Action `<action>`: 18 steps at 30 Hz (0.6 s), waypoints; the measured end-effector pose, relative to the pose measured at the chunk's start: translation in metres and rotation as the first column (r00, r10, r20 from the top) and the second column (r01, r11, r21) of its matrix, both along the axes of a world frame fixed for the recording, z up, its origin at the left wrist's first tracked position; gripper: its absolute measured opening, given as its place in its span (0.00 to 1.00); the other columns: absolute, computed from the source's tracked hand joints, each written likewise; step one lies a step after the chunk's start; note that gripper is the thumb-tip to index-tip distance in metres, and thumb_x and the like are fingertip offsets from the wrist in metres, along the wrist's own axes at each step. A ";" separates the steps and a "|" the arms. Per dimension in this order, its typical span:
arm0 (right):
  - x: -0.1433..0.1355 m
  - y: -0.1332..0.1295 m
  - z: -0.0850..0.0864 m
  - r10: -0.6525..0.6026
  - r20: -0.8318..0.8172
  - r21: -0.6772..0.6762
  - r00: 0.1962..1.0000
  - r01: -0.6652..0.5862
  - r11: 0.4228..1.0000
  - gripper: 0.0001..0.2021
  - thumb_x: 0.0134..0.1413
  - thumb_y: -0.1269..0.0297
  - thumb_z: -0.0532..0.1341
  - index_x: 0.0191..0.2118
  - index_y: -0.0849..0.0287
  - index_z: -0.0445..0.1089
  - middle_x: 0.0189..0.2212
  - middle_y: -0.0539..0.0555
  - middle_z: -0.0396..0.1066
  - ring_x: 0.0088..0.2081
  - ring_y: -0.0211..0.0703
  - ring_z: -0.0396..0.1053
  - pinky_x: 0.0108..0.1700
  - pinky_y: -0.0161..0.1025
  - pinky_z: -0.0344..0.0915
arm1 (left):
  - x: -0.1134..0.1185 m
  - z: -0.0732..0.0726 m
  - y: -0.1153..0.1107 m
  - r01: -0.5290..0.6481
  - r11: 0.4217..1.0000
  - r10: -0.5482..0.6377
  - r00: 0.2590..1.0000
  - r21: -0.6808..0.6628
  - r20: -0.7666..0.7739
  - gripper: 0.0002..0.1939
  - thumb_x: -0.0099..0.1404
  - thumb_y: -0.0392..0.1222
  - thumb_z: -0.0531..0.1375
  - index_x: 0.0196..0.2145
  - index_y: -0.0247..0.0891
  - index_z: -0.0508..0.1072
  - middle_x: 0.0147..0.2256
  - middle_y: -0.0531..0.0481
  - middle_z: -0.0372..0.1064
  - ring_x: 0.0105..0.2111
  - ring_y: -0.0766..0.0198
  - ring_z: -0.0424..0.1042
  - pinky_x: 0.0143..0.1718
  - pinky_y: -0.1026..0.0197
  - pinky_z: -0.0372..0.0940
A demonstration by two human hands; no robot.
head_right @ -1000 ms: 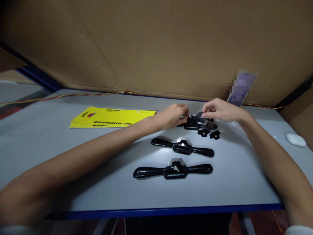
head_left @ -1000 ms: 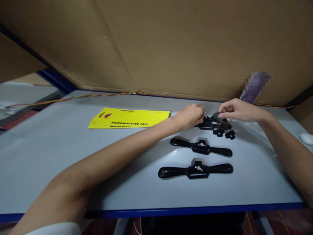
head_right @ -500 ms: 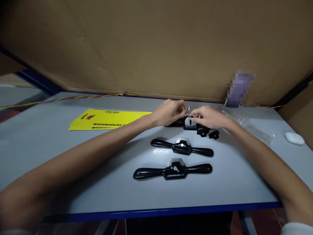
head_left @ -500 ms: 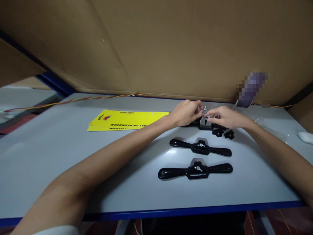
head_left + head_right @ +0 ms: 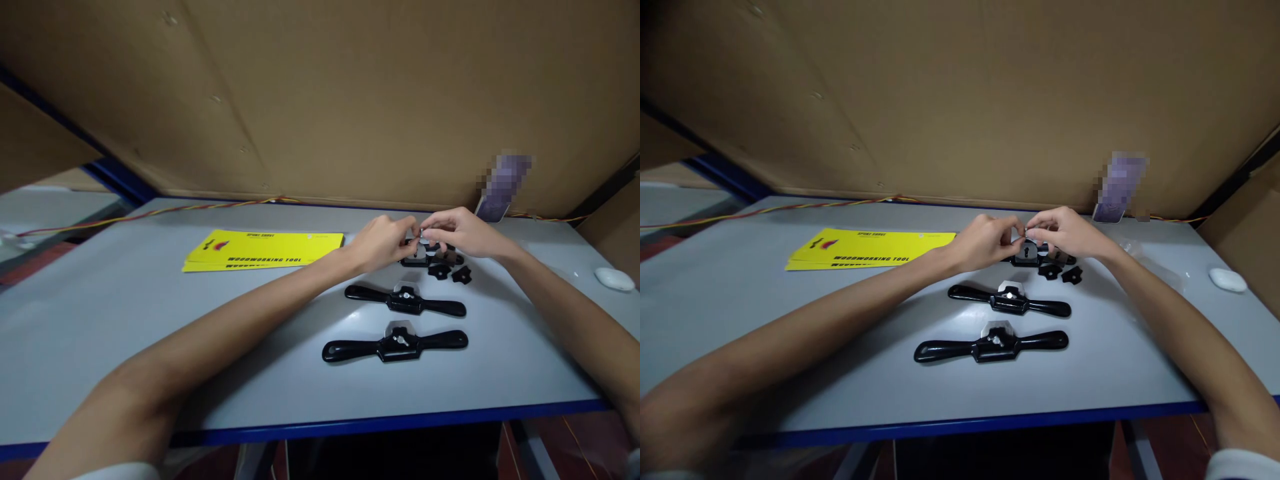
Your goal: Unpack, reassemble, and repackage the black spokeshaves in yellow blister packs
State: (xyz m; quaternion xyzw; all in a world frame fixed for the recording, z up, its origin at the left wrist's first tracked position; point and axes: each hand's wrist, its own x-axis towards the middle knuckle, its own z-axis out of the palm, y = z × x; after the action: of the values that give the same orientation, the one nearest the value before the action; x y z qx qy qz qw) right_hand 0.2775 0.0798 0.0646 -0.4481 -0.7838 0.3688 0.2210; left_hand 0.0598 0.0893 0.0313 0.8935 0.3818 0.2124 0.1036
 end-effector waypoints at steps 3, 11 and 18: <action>-0.005 -0.002 -0.007 -0.017 -0.061 0.044 0.998 0.020 0.999 0.16 0.54 0.49 0.66 0.38 0.58 0.75 0.28 0.52 0.75 0.25 0.40 0.70 0.31 0.40 0.66 | 0.001 -0.003 -0.001 -0.003 1.000 0.002 1.000 0.016 0.026 0.10 0.69 0.42 0.57 0.42 0.36 0.77 0.24 0.53 0.72 0.24 0.65 0.68 0.31 0.63 0.57; 0.005 -0.015 0.016 0.113 0.370 -0.028 0.922 -0.111 0.993 0.04 0.54 0.63 0.61 0.35 0.55 0.71 0.24 0.47 0.75 0.24 0.41 0.74 0.31 0.38 0.63 | -0.005 -0.008 0.000 -0.015 0.998 0.024 0.986 0.056 -0.163 0.17 0.73 0.49 0.57 0.53 0.37 0.75 0.35 0.45 0.77 0.33 0.57 0.75 0.34 0.60 0.61; 0.008 -0.024 0.014 0.167 0.656 -0.010 0.736 -0.212 0.977 0.11 0.60 0.69 0.57 0.39 0.55 0.77 0.28 0.51 0.75 0.25 0.40 0.69 0.32 0.39 0.59 | -0.002 -0.013 -0.009 -0.089 0.996 0.079 0.923 -0.007 -0.378 0.28 0.73 0.57 0.60 0.63 0.39 0.69 0.40 0.39 0.80 0.37 0.49 0.78 0.33 0.58 0.63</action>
State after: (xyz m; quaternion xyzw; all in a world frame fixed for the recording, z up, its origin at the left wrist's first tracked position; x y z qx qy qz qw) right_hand 0.2855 0.0557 0.0787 -0.4589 -0.8644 0.1843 -0.0904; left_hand 0.0582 0.0805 0.0187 0.8992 0.4350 0.0364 0.0300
